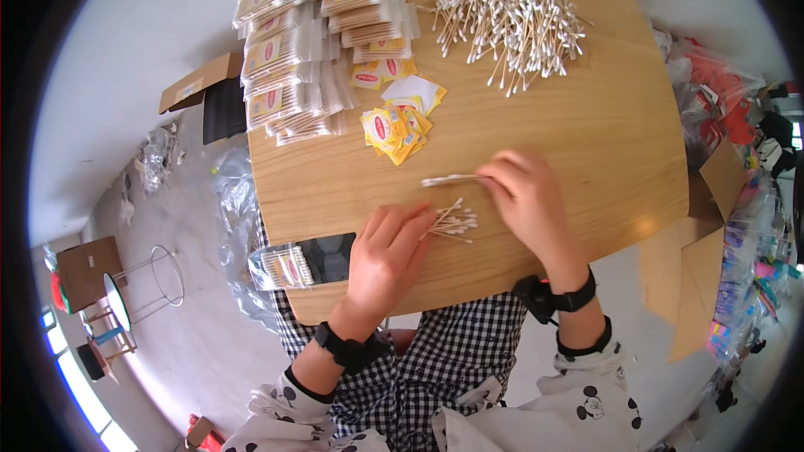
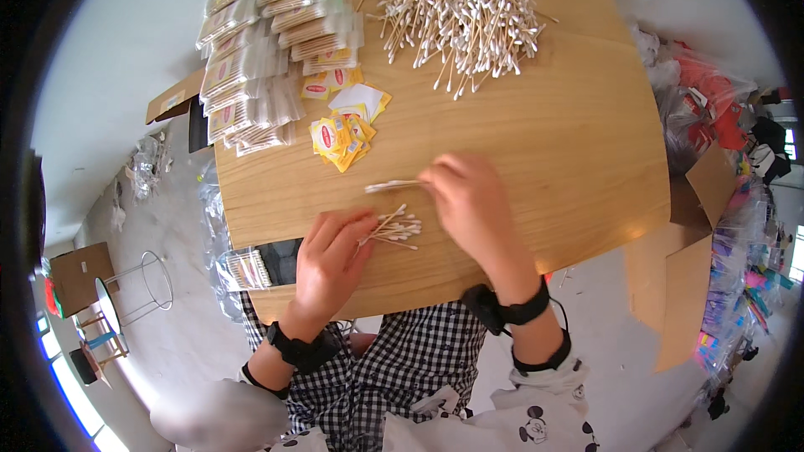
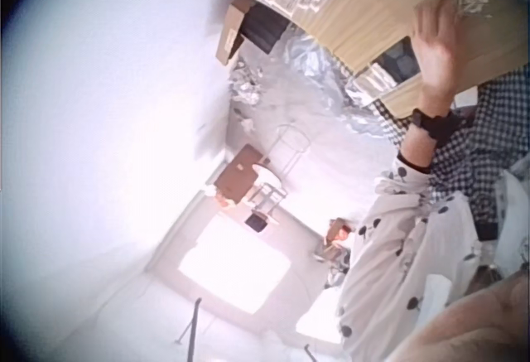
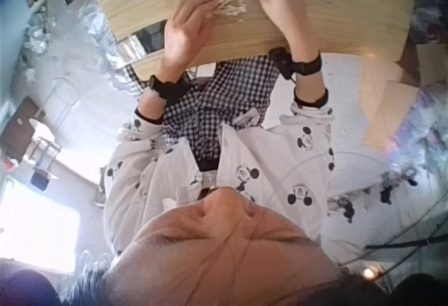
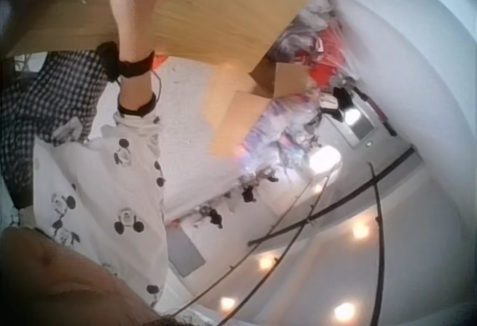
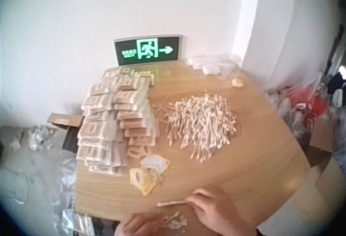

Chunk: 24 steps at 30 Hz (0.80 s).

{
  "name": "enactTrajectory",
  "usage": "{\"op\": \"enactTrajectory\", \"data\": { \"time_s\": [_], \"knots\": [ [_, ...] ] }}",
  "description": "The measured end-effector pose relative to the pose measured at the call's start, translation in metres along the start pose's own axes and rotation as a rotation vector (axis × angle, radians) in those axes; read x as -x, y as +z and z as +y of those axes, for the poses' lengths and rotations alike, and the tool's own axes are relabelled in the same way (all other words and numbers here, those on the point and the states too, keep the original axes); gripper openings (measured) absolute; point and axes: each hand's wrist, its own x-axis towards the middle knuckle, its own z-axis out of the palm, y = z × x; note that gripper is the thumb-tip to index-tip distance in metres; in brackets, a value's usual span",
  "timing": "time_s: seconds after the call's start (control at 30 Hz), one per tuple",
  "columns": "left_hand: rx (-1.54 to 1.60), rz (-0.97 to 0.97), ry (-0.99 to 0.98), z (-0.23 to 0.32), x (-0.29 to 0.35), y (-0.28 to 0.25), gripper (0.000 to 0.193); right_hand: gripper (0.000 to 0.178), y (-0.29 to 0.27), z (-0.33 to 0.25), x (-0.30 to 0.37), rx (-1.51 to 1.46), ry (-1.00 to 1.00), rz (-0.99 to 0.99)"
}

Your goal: Organizing and packing cotton swabs into small plastic bags.

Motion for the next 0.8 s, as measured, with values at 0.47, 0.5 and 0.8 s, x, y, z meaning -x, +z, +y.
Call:
{"op": "enactTrajectory", "data": {
  "time_s": [0.47, 0.5, 0.8],
  "knots": [
    [-0.338, -0.158, -0.089, 0.038, 0.027, 0.021, 0.088, 0.016, 0.005, -0.034, 0.037, -0.253, 0.317, 0.216],
    [-0.332, -0.203, -0.098, 0.038, 0.022, 0.025, 0.093, 0.015, 0.012, -0.03, 0.047, -0.34, 0.4, 0.313],
    [-0.517, -0.192, 0.019, 0.013, -0.026, 0.043, 0.105, 0.011, 0.03, -0.027, 0.065, -0.445, 0.466, 0.559]
  ]
}}
